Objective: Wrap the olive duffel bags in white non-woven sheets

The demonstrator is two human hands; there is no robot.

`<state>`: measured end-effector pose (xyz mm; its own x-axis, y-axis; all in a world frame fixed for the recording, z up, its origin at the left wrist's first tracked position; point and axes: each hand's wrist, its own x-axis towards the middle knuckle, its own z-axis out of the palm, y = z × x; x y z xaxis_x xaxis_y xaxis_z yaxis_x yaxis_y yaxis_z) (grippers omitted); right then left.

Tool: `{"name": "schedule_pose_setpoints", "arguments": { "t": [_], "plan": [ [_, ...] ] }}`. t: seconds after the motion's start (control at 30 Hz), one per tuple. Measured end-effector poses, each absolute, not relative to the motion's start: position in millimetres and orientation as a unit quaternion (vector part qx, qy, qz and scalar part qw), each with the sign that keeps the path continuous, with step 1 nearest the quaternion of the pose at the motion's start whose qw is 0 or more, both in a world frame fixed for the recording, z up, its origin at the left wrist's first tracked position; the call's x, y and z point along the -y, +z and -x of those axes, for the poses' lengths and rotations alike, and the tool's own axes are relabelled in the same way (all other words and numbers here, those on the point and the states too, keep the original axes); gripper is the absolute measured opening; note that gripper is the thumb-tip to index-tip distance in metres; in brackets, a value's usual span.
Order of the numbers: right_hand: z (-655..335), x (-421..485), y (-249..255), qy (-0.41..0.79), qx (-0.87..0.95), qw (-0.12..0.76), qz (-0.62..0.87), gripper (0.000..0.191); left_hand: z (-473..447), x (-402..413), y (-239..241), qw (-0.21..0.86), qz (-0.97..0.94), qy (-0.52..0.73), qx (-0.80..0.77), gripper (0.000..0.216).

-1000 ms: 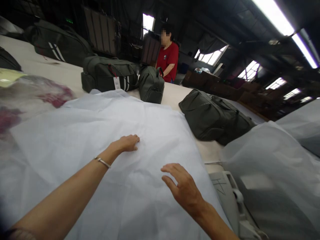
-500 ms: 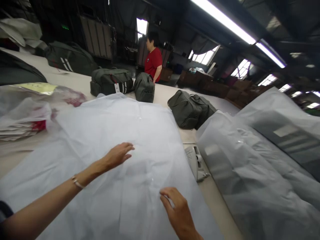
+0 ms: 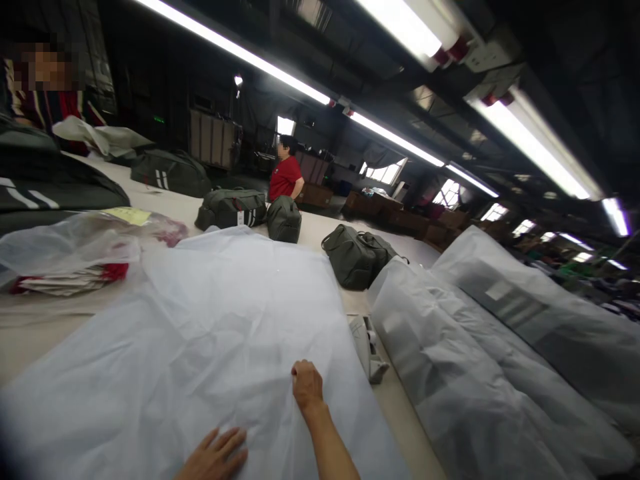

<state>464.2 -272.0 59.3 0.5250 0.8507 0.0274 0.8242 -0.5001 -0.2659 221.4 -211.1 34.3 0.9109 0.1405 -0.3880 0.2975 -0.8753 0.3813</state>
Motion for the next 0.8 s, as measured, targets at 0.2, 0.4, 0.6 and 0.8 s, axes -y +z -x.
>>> {"name": "schedule_pose_setpoints", "arguments": {
  "t": [0.2,0.4,0.6,0.8],
  "plan": [
    [-473.0,293.5,75.0,0.072,0.457,0.202,0.863,0.023,-221.9,215.5,20.0,0.191,-0.960,-0.143,-0.146,0.058],
    [-475.6,302.7,75.2,0.166,0.441,0.258,0.843,0.040,-213.3,221.9,47.2,0.165,-0.971,-0.104,-0.138,0.046],
    [-464.7,319.7,107.4,0.105,0.469,0.305,0.822,0.057,-209.8,231.4,65.1,0.137,-0.970,-0.081,-0.182,0.058],
    [-427.4,411.5,109.0,0.035,0.677,0.273,0.683,0.056,-156.6,272.5,79.3,0.180,-0.944,-0.049,-0.271,0.080]
  ]
}}
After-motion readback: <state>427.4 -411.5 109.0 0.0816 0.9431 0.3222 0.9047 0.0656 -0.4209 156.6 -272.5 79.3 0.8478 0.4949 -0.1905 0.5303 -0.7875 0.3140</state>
